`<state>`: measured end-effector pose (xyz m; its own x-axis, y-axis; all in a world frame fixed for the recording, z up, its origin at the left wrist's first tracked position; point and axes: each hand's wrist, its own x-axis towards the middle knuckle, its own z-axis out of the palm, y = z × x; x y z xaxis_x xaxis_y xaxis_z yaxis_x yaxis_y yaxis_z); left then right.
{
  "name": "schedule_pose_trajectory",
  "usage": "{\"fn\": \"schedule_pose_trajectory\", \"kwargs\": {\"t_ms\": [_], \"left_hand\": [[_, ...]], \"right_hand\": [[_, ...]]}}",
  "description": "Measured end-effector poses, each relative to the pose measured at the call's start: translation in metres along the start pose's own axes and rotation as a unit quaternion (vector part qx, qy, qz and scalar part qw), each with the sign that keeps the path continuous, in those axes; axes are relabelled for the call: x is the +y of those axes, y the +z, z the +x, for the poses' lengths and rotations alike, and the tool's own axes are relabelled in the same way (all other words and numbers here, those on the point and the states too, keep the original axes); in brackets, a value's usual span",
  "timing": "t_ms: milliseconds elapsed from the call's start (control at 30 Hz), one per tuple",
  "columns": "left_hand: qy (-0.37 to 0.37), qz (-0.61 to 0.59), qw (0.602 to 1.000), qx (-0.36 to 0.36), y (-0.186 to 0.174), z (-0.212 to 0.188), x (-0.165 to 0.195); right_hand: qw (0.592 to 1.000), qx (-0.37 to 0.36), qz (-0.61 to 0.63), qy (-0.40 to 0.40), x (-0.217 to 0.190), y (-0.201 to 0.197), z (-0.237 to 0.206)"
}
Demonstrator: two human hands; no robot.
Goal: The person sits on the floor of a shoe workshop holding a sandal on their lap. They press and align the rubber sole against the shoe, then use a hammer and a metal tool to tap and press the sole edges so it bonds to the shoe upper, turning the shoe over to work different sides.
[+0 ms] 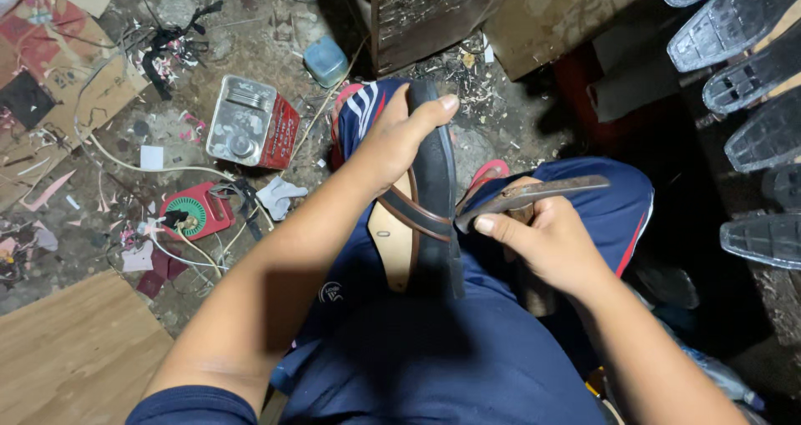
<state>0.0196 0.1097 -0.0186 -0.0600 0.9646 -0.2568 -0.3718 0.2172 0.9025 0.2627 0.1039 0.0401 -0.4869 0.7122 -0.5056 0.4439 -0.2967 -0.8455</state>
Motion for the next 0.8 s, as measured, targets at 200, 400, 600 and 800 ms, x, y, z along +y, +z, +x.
{"fn": "schedule_pose_trajectory", "kwargs": {"t_ms": [200, 400, 600, 800], "left_hand": [[-0.023, -0.086, 0.996, -0.025, -0.009, 0.000, -0.004], [-0.044, -0.122, 0.991, 0.001, -0.011, -0.003, 0.005], [-0.051, -0.133, 0.990, 0.007, -0.012, 0.002, 0.011], [-0.015, -0.097, 0.995, 0.029, -0.015, 0.010, 0.010]], "right_hand": [[0.998, 0.055, -0.023, -0.020, -0.021, -0.002, 0.000], [0.966, 0.134, -0.088, -0.201, 0.010, 0.037, 0.005], [0.924, 0.176, -0.003, -0.341, 0.030, 0.054, 0.011], [0.926, 0.186, 0.005, -0.330, 0.012, 0.053, 0.025]]}}
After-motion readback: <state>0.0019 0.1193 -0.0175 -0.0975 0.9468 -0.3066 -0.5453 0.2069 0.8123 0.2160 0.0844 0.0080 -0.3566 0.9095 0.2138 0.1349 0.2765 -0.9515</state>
